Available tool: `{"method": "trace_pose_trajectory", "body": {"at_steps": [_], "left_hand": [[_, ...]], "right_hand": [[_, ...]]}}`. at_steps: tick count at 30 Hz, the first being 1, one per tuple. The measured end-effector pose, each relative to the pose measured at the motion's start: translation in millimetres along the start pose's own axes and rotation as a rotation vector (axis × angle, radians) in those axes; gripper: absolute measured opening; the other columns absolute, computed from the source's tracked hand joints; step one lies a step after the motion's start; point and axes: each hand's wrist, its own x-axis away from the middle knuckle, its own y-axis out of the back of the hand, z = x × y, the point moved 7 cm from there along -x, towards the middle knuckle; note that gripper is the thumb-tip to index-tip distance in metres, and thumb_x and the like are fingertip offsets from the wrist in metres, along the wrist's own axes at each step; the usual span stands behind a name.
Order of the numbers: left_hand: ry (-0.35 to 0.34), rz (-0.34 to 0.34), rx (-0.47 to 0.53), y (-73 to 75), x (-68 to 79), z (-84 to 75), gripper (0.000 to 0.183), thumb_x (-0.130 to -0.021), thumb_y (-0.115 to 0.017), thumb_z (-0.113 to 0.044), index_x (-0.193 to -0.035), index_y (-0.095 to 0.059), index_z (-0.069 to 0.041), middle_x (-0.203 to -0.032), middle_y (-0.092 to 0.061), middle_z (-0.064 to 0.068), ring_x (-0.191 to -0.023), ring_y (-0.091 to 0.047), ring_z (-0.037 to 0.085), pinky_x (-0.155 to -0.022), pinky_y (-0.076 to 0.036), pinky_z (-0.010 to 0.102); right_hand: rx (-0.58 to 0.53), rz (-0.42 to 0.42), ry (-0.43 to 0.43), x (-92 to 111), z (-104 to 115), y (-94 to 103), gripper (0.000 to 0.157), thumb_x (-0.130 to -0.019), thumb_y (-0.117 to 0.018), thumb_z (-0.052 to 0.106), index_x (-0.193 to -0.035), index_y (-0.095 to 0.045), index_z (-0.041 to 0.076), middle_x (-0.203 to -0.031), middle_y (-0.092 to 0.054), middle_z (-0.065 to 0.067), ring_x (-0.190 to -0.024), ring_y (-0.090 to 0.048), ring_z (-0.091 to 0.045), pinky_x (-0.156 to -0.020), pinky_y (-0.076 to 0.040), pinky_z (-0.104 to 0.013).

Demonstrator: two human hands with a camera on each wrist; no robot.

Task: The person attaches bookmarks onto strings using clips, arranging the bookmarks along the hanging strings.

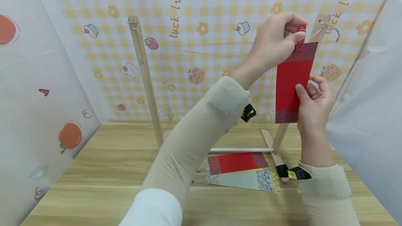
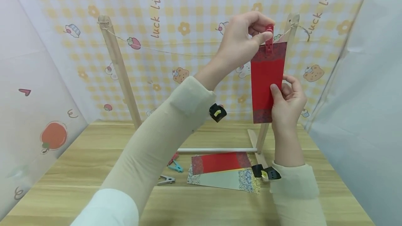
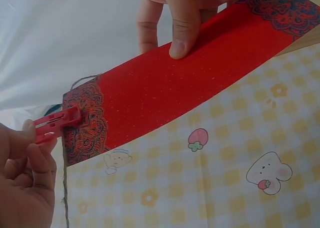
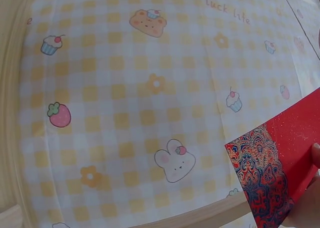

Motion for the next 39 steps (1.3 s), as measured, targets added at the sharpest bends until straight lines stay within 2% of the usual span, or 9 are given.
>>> {"method": "trace_pose_trajectory", "body": {"at_steps": [8, 16, 26, 30, 34, 39], "left_hand": [[-0.019, 0.030, -0.083, -3.2, 0.0, -0.2, 0.036, -0.095, -0.067, -0.022, -0.130, -0.065, -0.018, -0.113, -0.071, -0.006, -0.080, -0.052, 0.004, -0.071, -0.043, 0.011], [0.023, 0.012, -0.087, -2.3, -0.3, 11.2, 0.039, -0.096, -0.067, -0.028, -0.134, -0.063, -0.023, -0.121, -0.069, -0.011, -0.090, -0.055, 0.002, -0.073, -0.044, 0.008], [0.014, 0.054, -0.112, -1.8, 4.6, 18.1, 0.043, -0.097, -0.066, -0.028, -0.139, -0.059, -0.022, -0.123, -0.069, -0.009, -0.101, -0.055, 0.004, -0.078, -0.044, 0.009], [-0.028, 0.064, -0.128, -0.6, 8.1, 17.5, 0.044, -0.098, -0.064, -0.026, -0.140, -0.057, -0.020, -0.129, -0.066, -0.007, -0.108, -0.055, 0.005, -0.083, -0.042, 0.008], [-0.072, 0.082, -0.128, -2.1, 12.4, 16.2, 0.044, -0.098, -0.064, -0.024, -0.141, -0.056, -0.017, -0.133, -0.065, -0.006, -0.116, -0.056, 0.006, -0.090, -0.039, 0.004], [-0.110, 0.070, -0.157, 3.1, 19.8, 17.6, 0.042, -0.099, -0.063, -0.024, -0.140, -0.057, -0.017, -0.131, -0.067, -0.004, -0.122, -0.057, 0.006, -0.096, -0.038, 0.006]], "right_hand": [[0.009, -0.012, -0.022, 0.5, 0.0, 2.2, 0.026, -0.087, -0.072, 0.003, -0.111, -0.068, 0.011, -0.079, -0.071, -0.001, -0.071, -0.067, -0.014, -0.063, -0.059, -0.022], [-0.008, 0.007, -0.002, -0.1, -3.9, 3.1, 0.023, -0.086, -0.072, -0.002, -0.107, -0.068, 0.007, -0.075, -0.069, -0.002, -0.067, -0.067, -0.013, -0.063, -0.059, -0.021], [-0.057, 0.021, 0.031, 1.5, -5.7, 10.0, 0.020, -0.084, -0.073, -0.007, -0.101, -0.068, 0.004, -0.073, -0.072, -0.003, -0.064, -0.066, -0.014, -0.063, -0.059, -0.021], [-0.036, 0.037, 0.039, 1.7, -5.8, 13.1, 0.022, -0.083, -0.075, -0.003, -0.103, -0.069, 0.004, -0.075, -0.072, -0.003, -0.067, -0.067, -0.014, -0.065, -0.059, -0.020], [0.017, 0.011, 0.037, 2.5, -7.2, 21.5, 0.022, -0.083, -0.077, 0.001, -0.104, -0.071, 0.006, -0.076, -0.071, -0.002, -0.069, -0.065, -0.013, -0.065, -0.058, -0.018], [0.050, 0.003, 0.042, 1.2, -10.8, 26.3, 0.020, -0.085, -0.072, -0.004, -0.101, -0.071, 0.006, -0.075, -0.070, 0.000, -0.073, -0.063, -0.013, -0.066, -0.056, -0.016]]}}
